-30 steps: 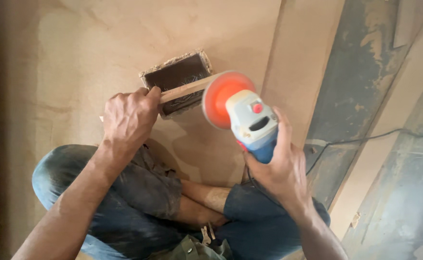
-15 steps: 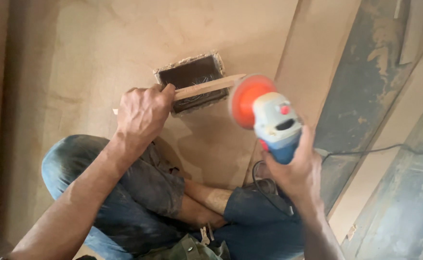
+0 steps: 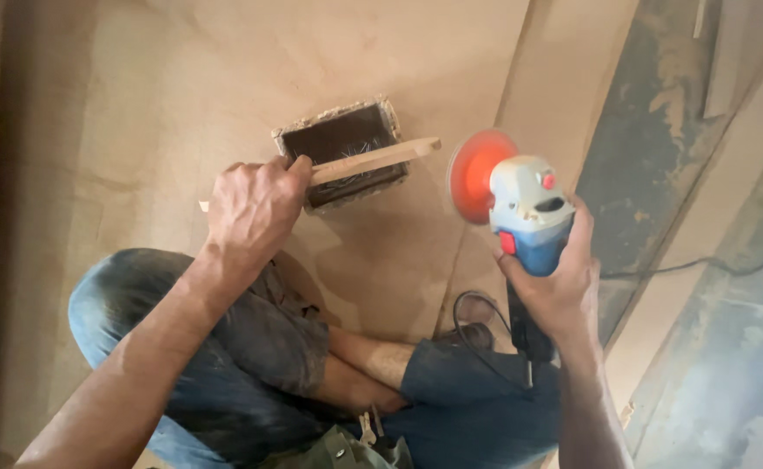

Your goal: The person sands the edges of a shaped wooden piece using a handheld power sander while sitting on the floor, turning the piece over to work on different sides.

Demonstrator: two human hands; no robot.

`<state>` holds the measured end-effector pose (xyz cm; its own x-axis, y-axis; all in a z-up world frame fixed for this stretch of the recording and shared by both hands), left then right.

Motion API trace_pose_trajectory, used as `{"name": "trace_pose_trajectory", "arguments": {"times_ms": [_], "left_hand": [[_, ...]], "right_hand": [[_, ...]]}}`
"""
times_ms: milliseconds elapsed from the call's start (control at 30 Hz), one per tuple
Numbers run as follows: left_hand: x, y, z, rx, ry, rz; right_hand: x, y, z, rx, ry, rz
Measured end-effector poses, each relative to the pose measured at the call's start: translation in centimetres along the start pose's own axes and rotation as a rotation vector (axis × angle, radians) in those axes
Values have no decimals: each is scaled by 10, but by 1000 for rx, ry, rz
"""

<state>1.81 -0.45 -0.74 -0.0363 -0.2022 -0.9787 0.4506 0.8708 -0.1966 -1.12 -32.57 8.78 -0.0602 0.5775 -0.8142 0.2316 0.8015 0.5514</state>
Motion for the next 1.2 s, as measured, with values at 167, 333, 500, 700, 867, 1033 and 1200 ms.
{"name": "trace_pose_trajectory", "arguments": {"times_ms": [167, 333, 500, 700, 867, 1033, 1200], "left_hand": [[0, 1, -1, -2, -3, -12], [-3, -2, 1, 0, -8, -16], [-1, -1, -2, -4, -46, -18], [1, 0, -2, -10, -24, -22], [-9, -2, 4, -45, 2, -50], [-33, -5, 1, -217, 9, -531], [-33, -53, -33, -355, -124, -1348]], "right_hand": [[12, 9, -17, -35, 27, -8], [14, 14, -18, 5, 96, -21], [5, -17, 12, 56, 116, 115], [-6, -66, 7, 91, 15, 148], [-12, -72, -33, 190, -70, 330], [-20, -74, -73, 264, -154, 519], [-25, -87, -96, 352, -221, 640]]}}
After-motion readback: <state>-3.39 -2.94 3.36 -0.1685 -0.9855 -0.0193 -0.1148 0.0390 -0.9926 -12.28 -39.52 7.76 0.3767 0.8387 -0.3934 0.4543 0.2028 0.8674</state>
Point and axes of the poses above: each hand's wrist, its own z-axis towards the middle knuckle, its own x-axis out of the palm, y = z × x, the point moved 2 cm from there along z, towards the middle knuckle, and after that the axes turned 9 degrees about x, right-handed, at the moved point
